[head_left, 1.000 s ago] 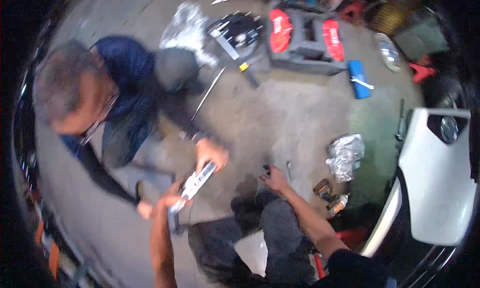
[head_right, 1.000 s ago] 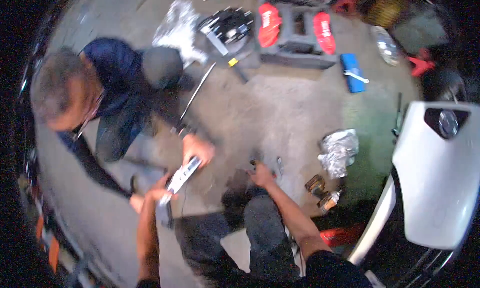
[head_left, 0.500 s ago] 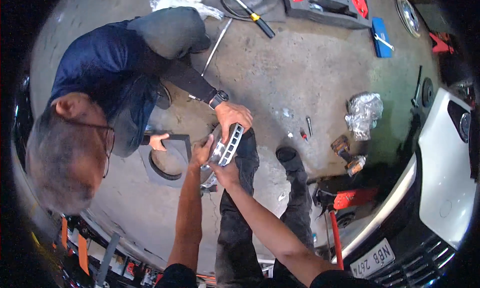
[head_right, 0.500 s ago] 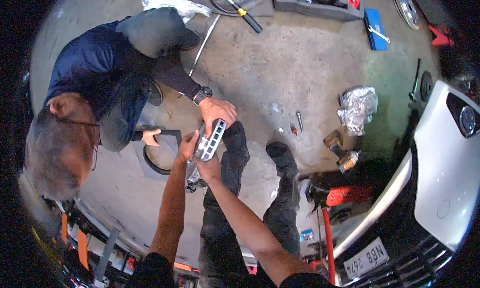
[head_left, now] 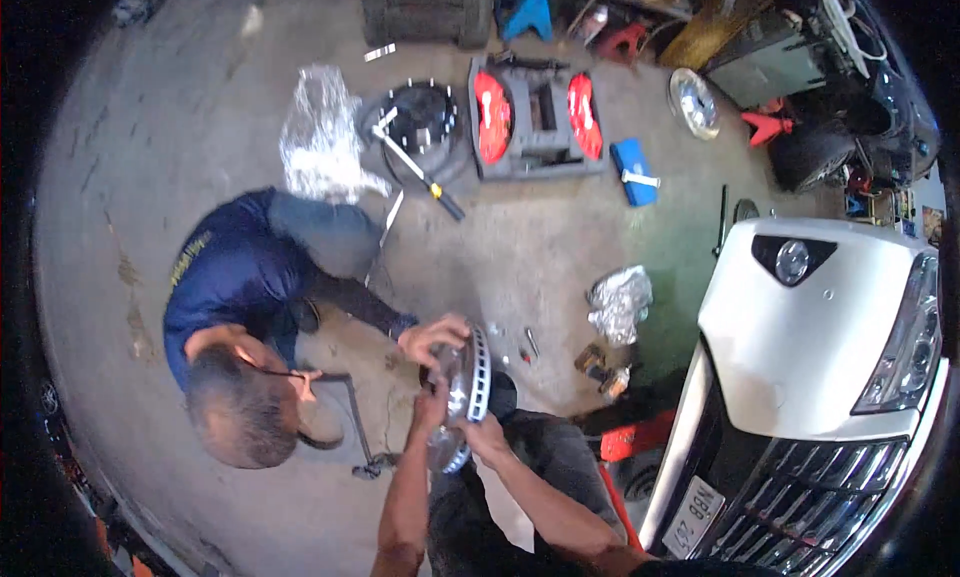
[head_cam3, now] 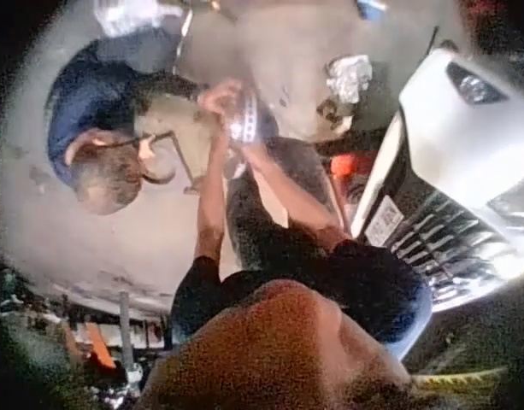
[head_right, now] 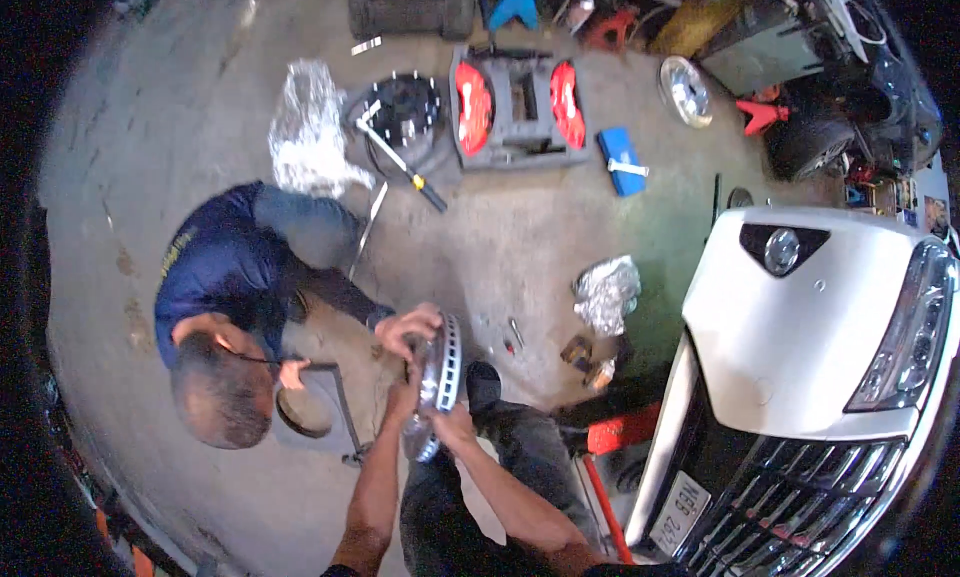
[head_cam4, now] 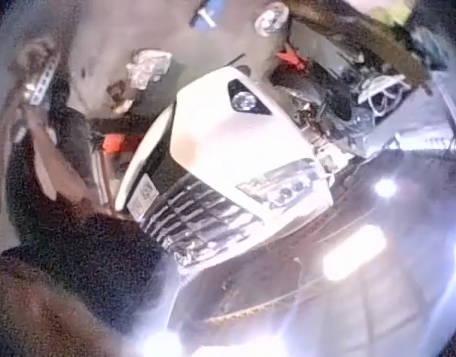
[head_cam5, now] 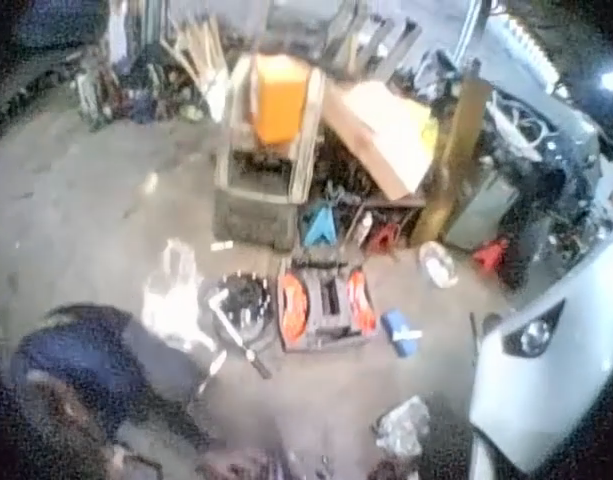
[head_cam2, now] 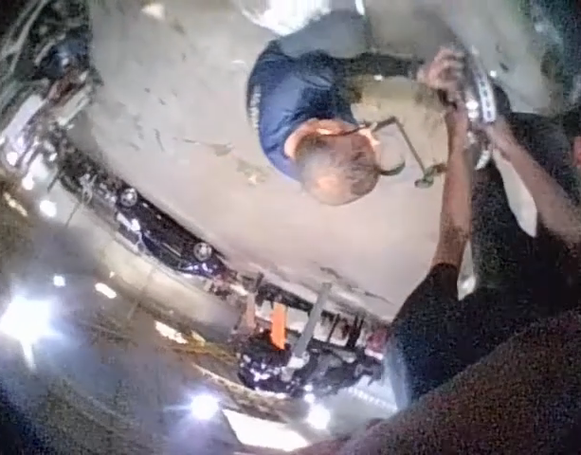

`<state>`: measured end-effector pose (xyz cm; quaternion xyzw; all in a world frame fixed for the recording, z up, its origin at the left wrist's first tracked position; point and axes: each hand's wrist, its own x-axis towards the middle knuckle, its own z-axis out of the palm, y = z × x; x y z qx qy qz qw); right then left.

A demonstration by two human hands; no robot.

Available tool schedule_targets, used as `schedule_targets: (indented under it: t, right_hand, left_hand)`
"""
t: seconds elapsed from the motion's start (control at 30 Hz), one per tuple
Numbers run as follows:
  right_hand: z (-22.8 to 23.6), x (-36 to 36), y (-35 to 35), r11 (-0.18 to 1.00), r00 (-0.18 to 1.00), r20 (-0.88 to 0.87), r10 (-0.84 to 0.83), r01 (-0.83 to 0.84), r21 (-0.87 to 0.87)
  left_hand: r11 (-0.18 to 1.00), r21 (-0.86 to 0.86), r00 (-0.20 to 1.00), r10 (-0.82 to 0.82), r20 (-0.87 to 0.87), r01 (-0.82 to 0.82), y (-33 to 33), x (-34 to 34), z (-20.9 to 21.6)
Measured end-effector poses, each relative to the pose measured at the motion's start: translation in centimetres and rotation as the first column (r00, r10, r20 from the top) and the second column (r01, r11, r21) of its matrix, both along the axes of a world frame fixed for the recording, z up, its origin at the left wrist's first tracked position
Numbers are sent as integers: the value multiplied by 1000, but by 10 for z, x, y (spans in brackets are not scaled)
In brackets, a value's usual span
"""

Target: Assemble a performance brake rotor and unpack new automotive parts.

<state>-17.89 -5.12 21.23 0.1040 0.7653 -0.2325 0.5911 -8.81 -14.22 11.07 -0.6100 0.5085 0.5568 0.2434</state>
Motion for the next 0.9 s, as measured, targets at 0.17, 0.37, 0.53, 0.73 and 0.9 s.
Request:
schedule_targets:
  t: [0.17,0.37,0.53,0.73,0.9]
  right_hand:
    - [47,-87,9,992,991,-77,-114,109,-60]
    - [51,-257,-4,937,940,-100,-325,305,-171]
    - [56,-458,-24,961,959,-63,-275,275,0]
    - [96,-658,-31,936,881,-338,-332,352,0]
    - [155,-810,-44,919,815,-429,-389,376,-118]
  left_hand:
    - [977,-18,972,-214,-100,213,-18,-115,57]
    - [889,58,890,-454,-29,455,-47,-296,56]
    - [897,77,900,-428,-86,435,-61,-482,42]
    - [885,-87,859,-465,-214,457,-69,-715,81]
    - [875,-161,807,-484,-338,457,-81,-889,132]
